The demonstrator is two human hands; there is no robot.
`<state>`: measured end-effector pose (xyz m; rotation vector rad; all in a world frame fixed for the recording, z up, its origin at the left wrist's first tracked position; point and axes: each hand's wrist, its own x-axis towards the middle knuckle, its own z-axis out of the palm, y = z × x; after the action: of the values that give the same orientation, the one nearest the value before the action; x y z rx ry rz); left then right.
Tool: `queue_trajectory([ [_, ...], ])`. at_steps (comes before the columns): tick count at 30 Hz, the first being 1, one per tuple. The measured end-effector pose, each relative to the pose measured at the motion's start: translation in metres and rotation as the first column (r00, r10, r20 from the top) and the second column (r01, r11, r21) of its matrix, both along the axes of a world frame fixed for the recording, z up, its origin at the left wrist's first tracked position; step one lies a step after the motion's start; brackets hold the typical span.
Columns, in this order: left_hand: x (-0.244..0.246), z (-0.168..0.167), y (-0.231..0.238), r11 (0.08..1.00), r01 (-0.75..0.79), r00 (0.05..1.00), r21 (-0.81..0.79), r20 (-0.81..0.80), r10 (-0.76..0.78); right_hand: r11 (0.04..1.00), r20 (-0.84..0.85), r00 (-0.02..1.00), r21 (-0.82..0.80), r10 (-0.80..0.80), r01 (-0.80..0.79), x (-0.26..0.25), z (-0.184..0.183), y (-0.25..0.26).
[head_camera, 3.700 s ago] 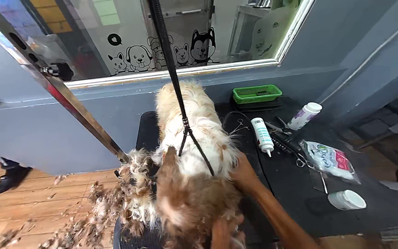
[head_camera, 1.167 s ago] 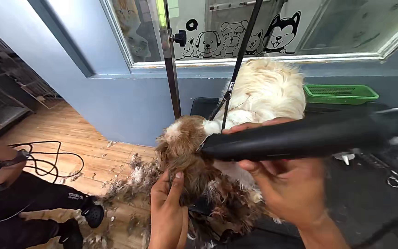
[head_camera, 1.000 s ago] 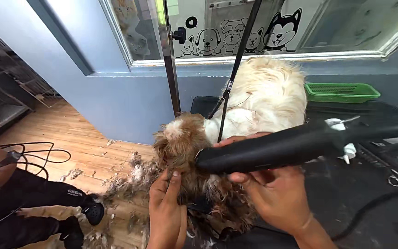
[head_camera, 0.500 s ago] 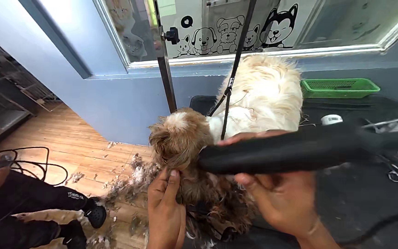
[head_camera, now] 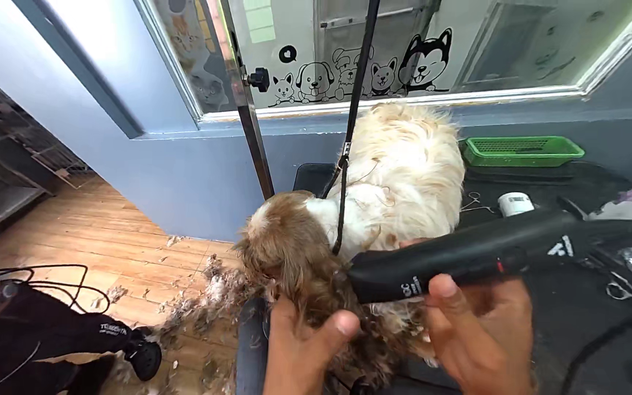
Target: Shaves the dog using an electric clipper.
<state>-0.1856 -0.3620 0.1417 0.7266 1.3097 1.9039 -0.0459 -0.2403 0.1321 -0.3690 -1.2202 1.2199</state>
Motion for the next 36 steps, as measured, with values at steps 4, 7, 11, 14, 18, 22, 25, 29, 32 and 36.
queue_trajectory([
  [4, 0.018, 0.003, 0.023, 0.997, -0.058, 0.99, 0.06, 0.133, 0.049, 0.995, 0.028, 0.998, 0.084, 0.054, -0.056, 0.012, -0.002, -0.006],
  [7, 0.019, -0.001, 0.026, 0.986, -0.138, 0.99, 0.091, 0.03, 0.135, 0.996, 0.025, 0.999, 0.081, 0.034, -0.036, 0.023, -0.003, -0.001],
  [11, 0.009, -0.002, 0.015, 0.984, -0.175, 0.972, 0.044, -0.149, 0.179, 0.999, 0.054, 0.999, 0.051, 0.004, -0.007, 0.038, -0.006, 0.012],
  [14, -0.003, 0.0, -0.003, 0.992, -0.124, 0.93, -0.032, -0.353, 0.105, 0.999, -0.008, 1.0, -0.03, 0.017, -0.017, 0.05, -0.004, 0.022],
  [18, -0.005, 0.009, -0.01, 0.989, -0.14, 0.843, 0.037, -0.52, 0.139, 0.983, -0.138, 0.99, -0.179, 0.013, -0.038, 0.056, -0.003, 0.032],
  [22, 0.011, 0.028, 0.023, 0.949, -0.315, 0.909, 0.001, -0.286, 0.302, 0.977, -0.218, 0.976, -0.211, -0.016, -0.031, 0.047, -0.005, 0.032],
  [25, 0.015, 0.032, 0.047, 0.903, -0.428, 0.902, -0.027, -0.077, 0.425, 0.984, -0.242, 0.969, -0.157, 0.048, -0.088, 0.04, -0.006, 0.028],
  [29, 0.01, 0.029, 0.055, 0.88, -0.474, 0.88, -0.021, 0.001, 0.474, 0.983, -0.257, 0.96, -0.111, 0.111, -0.144, 0.035, -0.003, 0.024],
  [32, 0.005, 0.028, 0.036, 0.921, -0.39, 0.921, -0.01, -0.01, 0.39, 0.992, -0.218, 0.973, -0.076, 0.079, -0.097, 0.032, 0.005, 0.022],
  [36, -0.011, 0.031, -0.001, 0.942, -0.326, 0.945, -0.084, -0.056, 0.322, 0.995, -0.095, 0.994, 0.089, 0.055, -0.047, 0.027, 0.012, 0.023],
])
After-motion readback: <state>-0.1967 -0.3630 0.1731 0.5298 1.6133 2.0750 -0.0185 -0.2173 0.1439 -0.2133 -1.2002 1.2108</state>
